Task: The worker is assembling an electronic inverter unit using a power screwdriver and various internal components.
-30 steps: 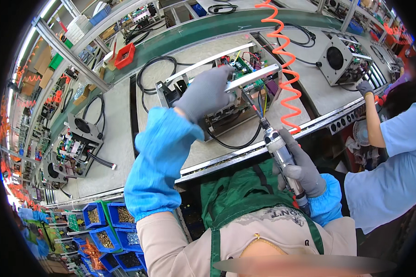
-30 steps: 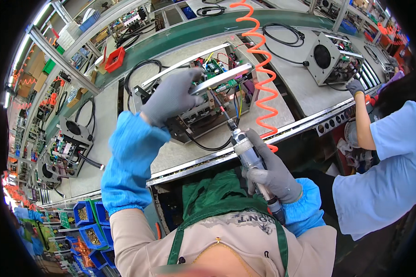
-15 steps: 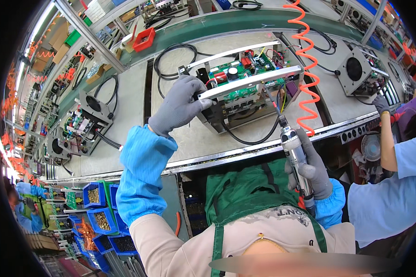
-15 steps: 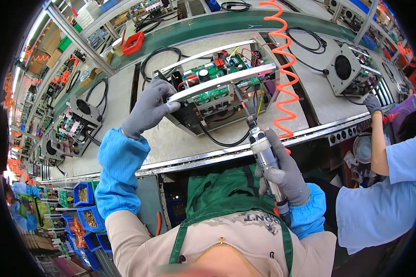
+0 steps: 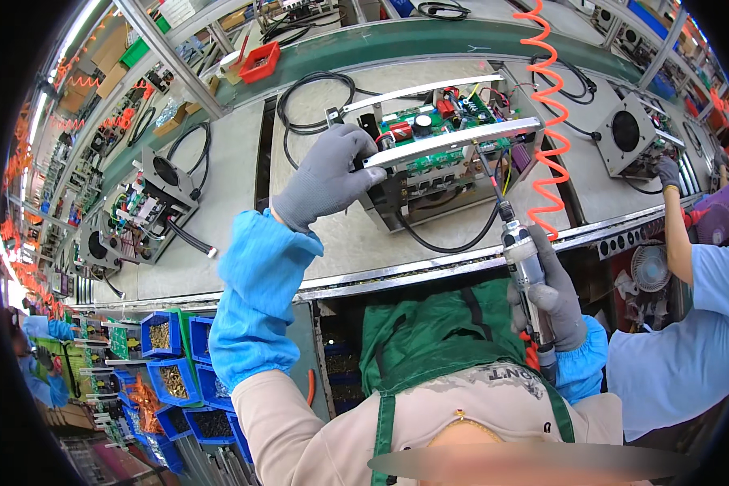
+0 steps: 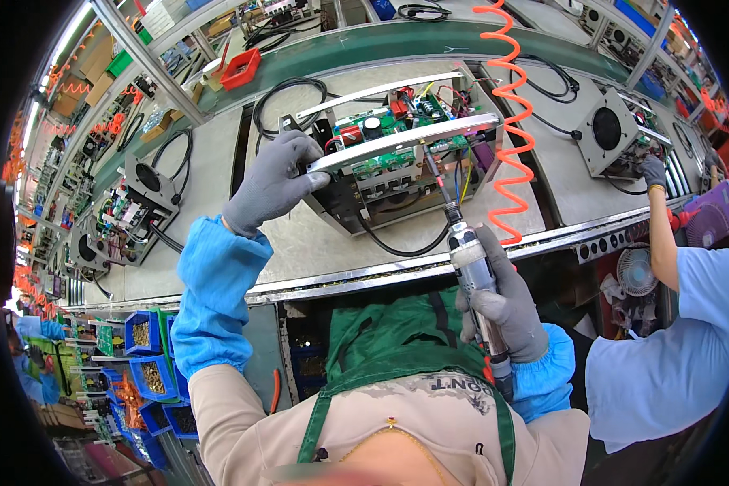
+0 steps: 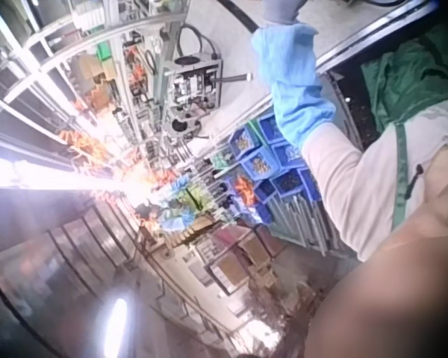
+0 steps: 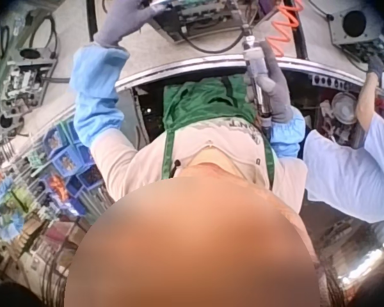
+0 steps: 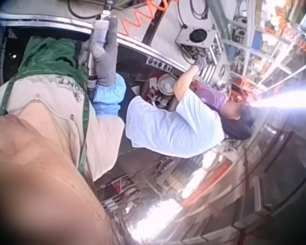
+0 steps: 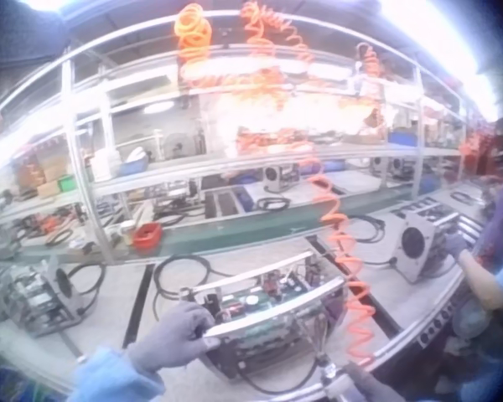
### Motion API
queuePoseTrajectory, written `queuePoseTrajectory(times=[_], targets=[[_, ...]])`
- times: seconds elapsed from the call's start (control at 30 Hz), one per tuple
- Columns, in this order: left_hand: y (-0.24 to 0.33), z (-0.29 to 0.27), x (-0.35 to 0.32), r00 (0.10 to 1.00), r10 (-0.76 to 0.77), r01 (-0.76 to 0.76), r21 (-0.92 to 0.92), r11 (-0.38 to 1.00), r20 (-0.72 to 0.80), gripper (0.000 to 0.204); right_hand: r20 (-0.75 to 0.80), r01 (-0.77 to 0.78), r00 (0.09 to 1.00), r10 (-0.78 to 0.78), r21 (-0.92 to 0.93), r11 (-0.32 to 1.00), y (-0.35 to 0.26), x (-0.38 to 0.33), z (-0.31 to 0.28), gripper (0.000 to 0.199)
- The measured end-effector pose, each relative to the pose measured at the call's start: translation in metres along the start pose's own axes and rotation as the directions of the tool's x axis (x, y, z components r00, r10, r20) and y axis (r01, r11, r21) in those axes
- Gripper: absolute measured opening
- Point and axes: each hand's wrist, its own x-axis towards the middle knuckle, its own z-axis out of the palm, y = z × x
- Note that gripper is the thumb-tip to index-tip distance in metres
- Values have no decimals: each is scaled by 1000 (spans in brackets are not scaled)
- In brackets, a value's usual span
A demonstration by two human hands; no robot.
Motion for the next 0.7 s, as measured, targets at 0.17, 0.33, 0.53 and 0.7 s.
queuePoseTrajectory(times=[0.17,0.33,0.53,0.7], targets=[[-3,5,-3,1000,-29,29,-30,999,11,28,-50,5,999,-9,-72,997,4,2,2,108],[3,11,-13,984,97,-100,-15,995,-150,31,-98,12,995,-18,-57,998,10,1,5,118],[-14,-26,1,951,174,-114,-234,966,257,51,-102,-29,995,17,-122,992,8,0,2,120],[-13,-39,19,887,156,-93,-163,982,435,52,-86,-15,996,1,-164,986,13,4,-8,116]])
